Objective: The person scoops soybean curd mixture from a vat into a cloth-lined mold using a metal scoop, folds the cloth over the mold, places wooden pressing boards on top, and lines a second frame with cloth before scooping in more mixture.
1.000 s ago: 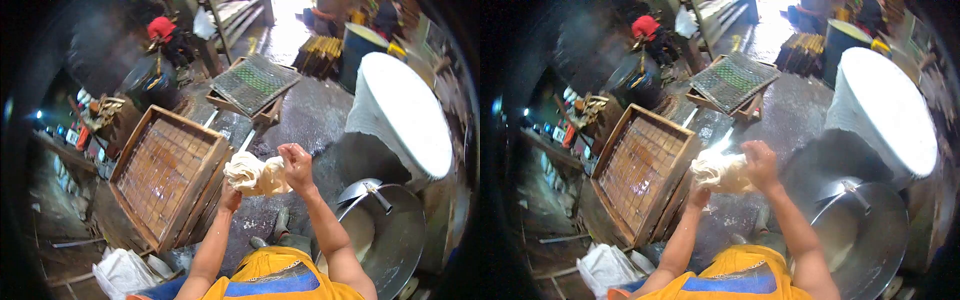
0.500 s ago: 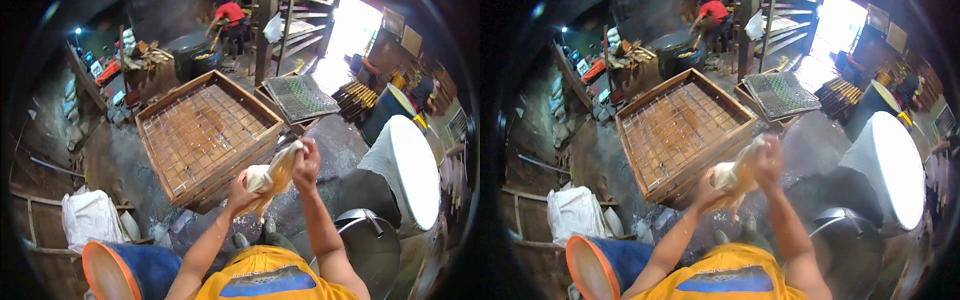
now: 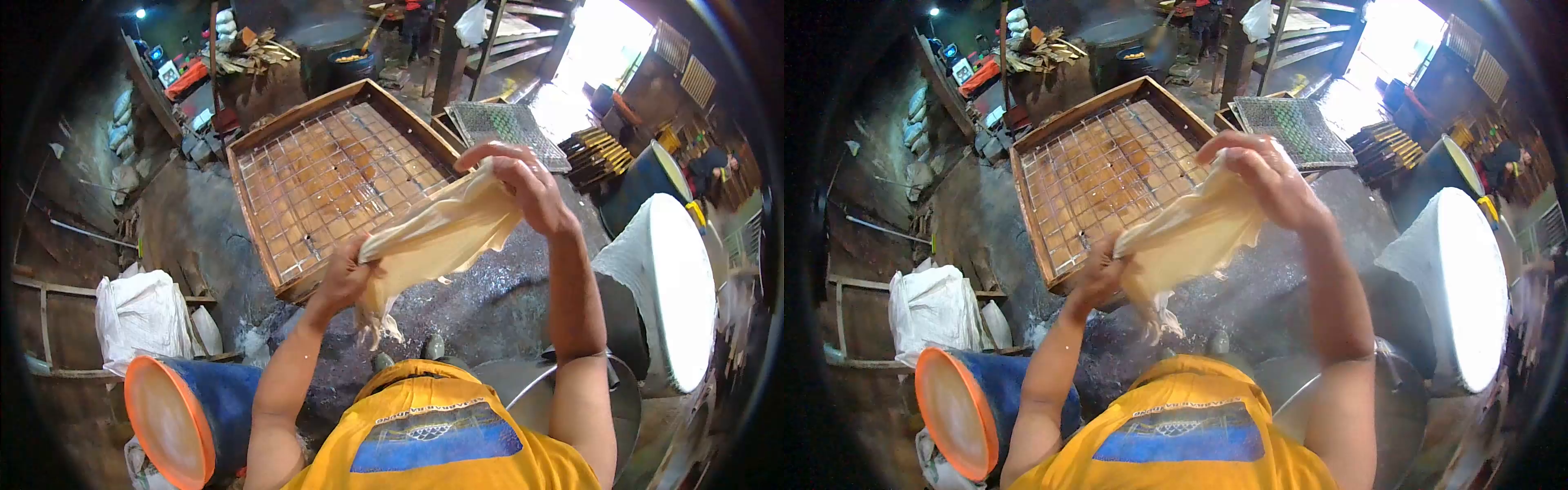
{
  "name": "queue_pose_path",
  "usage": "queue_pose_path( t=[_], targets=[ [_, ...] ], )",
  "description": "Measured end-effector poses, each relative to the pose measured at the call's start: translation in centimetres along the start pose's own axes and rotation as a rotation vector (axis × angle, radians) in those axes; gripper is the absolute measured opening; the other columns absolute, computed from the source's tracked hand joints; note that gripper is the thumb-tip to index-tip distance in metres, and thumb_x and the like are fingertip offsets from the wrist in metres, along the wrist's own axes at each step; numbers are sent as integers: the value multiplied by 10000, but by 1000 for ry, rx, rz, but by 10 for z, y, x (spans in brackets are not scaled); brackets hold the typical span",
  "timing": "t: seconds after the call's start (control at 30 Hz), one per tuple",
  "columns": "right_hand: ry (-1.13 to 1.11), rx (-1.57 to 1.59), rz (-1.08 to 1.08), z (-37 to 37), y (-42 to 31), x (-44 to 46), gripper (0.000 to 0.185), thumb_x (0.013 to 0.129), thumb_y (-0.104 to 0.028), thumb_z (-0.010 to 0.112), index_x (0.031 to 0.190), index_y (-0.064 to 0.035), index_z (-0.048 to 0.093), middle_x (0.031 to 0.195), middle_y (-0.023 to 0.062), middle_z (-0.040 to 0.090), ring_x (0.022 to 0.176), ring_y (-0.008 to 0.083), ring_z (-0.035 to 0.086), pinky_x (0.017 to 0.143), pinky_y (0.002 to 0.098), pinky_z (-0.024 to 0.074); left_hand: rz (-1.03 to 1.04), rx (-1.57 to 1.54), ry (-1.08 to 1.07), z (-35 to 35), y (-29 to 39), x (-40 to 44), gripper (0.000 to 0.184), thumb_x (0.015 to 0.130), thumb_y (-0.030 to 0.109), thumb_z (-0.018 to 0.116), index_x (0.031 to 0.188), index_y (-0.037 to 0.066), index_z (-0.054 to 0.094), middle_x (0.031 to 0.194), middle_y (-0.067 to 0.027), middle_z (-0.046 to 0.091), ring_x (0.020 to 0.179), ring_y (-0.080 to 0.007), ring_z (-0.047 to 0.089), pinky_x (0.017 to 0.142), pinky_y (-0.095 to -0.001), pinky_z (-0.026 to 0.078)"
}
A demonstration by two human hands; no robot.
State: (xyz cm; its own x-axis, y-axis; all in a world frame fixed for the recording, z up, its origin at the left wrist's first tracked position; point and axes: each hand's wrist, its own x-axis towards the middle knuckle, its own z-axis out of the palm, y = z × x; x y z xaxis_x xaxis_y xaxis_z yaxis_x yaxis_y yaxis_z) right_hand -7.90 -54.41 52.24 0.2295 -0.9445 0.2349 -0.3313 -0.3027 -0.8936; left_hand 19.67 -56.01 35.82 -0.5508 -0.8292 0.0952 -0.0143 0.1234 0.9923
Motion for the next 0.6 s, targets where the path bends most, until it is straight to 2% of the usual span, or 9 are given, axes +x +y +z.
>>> queue_pose_path(
  t=[0.1, 0.13, 0.2, 0.3, 0.33, 0.37, 0.43, 0.53, 0.6],
  targets=[
    [-262, -356, 113, -7, -14, -1, 330, 821, -283, 667, 1005, -12, 629, 817, 118, 632, 774, 195, 601, 744, 355, 482, 126, -35, 78, -17, 13, 12, 132, 904, -7, 534, 1030, 32, 549, 848, 4, 542, 785, -74, 525, 729, -234, 481],
    [-250, -586, -166, -5, -2, 1, 394, 803, -349, 709, 977, -8, 617, 811, 130, 631, 754, 210, 605, 707, 353, 483, 162, -56, 121, -14, 19, 15, 161, 882, 5, 568, 1038, 37, 542, 853, -3, 547, 789, -87, 533, 725, -239, 476],
    [-134, -468, -108, -11, 2, 5, 364, 825, -331, 687, 938, 6, 608, 795, 131, 625, 741, 209, 607, 686, 349, 482, 239, -96, 210, -7, 35, 23, 241, 839, 30, 635, 1054, 48, 529, 863, -19, 558, 799, -112, 549, 718, -251, 468],
    [130, -249, 7, -2, -20, 23, 319, 863, -305, 656, 880, 7, 590, 731, 83, 595, 684, 145, 580, 628, 312, 464, 524, 512, 368, 10, 60, 30, 384, 749, 109, 745, 1057, 54, 522, 869, -52, 572, 792, -180, 575, 718, -278, 460],
    [204, -220, -13, 0, -26, 28, 307, 869, -310, 661, 889, -12, 587, 727, 39, 580, 664, 99, 555, 603, 269, 452, 564, 494, 387, 23, 60, 29, 443, 685, 184, 802, 1017, 58, 539, 860, -79, 568, 776, -225, 585, 684, -315, 470],
    [278, -190, -35, 4, -30, 30, 296, 875, -315, 666, 897, -31, 584, 724, -5, 564, 645, 53, 531, 579, 226, 439, 564, 532, 357, 40, 58, 27, 411, 698, 188, 796, 995, 56, 544, 846, -83, 570, 755, -224, 585, 664, -317, 469],
    [350, 17, -95, 22, -34, 36, 285, 886, -313, 654, 898, -36, 588, 730, -1, 568, 645, 53, 530, 575, 227, 436, 560, 611, 299, 68, 49, 30, 352, 725, 197, 782, 951, 52, 554, 820, -92, 574, 713, -221, 583, 623, -322, 468],
    [348, -73, -152, 28, -36, 35, 273, 875, -251, 660, 852, 12, 592, 689, 54, 594, 625, 87, 534, 575, 279, 439, 454, 461, 407, 82, 25, 33, 240, 788, 211, 745, 879, 34, 611, 843, -67, 581, 753, -161, 577, 625, -299, 471],
    [340, -70, -176, 23, -26, 36, 270, 863, -225, 667, 831, 31, 589, 657, 96, 595, 620, 114, 534, 582, 322, 445, 214, 269, 609, 62, 3, 17, 183, 873, 188, 648, 924, 20, 597, 848, -40, 576, 764, -121, 547, 631, -289, 454]
  ],
)
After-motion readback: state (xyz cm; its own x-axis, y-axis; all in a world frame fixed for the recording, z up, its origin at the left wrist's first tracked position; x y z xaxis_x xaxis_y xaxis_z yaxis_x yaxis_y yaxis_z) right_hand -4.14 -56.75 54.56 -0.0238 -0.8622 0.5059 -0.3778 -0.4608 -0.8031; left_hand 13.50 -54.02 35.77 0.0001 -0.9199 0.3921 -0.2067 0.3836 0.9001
